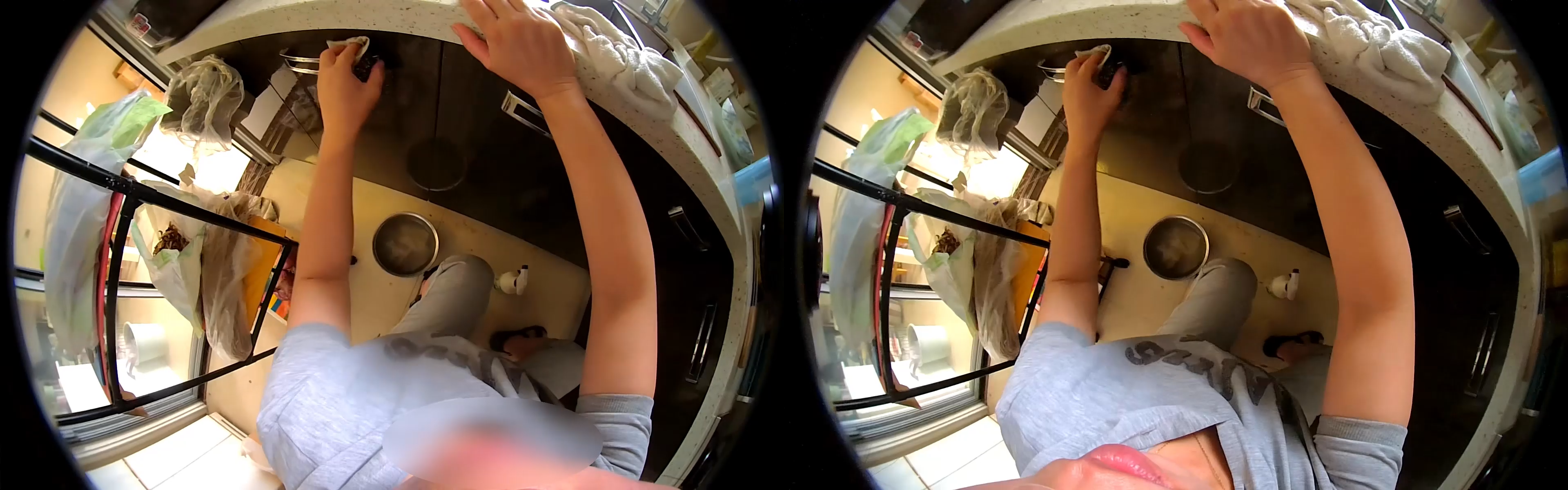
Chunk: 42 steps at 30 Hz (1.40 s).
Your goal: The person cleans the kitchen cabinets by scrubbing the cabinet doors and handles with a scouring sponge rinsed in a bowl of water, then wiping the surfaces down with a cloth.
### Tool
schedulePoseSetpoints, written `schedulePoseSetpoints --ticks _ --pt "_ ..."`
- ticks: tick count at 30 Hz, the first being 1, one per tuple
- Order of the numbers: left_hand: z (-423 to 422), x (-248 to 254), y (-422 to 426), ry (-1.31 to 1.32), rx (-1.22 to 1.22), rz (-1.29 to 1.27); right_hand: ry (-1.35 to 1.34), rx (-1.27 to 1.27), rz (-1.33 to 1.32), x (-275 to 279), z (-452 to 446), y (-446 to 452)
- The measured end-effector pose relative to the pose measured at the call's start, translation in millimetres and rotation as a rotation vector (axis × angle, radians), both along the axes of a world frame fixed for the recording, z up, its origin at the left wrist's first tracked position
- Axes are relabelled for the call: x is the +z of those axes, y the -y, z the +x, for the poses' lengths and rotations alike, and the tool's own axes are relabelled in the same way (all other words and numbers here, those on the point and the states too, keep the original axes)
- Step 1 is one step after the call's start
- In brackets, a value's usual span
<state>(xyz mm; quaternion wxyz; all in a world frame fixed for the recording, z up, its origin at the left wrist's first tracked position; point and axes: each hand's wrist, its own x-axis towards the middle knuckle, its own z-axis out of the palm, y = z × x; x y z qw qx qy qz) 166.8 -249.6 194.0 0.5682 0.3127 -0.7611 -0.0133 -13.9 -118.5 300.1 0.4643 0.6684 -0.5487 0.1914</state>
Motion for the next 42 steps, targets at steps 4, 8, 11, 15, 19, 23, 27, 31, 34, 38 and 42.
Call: schedulePoseSetpoints --ticks 4,8,11,15,19,23,27,31,34,38,42 --pt "-21.2 -10.2 -1.1 -0.159 0.045 0.034 0.023 -0.017 0.053 2.2 0.4 -2.1" --pt "-31.3 -7.1 -7.3 -0.169 0.193 -0.029 0.048 -0.022 0.055 1.9 3.4 1.5" --pt "-21.5 -14.6 3.3 0.112 0.159 -0.289 0.008 -0.012 0.039 1.2 -1.6 1.8" --pt "-3.6 -13.5 10.2 0.109 0.177 -0.238 0.049 -0.034 0.059 -1.6 3.0 -2.5" --pt "-31.7 -11.2 1.5 -0.012 0.170 -0.287 0.056 -0.035 0.058 0.9 4.0 -0.6" --pt "0.5 3.4 4.6 0.020 0.098 -0.273 0.041 -0.025 0.053 4.6 2.1 -1.6" --pt "-25.7 -10.8 -3.8 0.125 0.053 -0.249 0.025 -0.040 0.033 -1.2 2.1 -0.3" --pt "-17.8 -12.9 11.9 -0.066 0.117 -0.248 0.046 -0.046 0.052 0.1 -5.3 -6.8" --pt "-26.3 -14.0 -0.5 0.095 -0.002 -0.304 0.012 -0.028 0.038 1.0 -4.1 -4.3" --pt "-12.4 -8.7 1.0 0.103 -0.038 -0.306 0.028 0.001 0.025 -1.6 -0.8 -3.7" --pt "-22.3 -15.4 10.5 0.038 -0.014 -0.366 0.033 0.003 0.051 2.9 -2.5 -2.3"
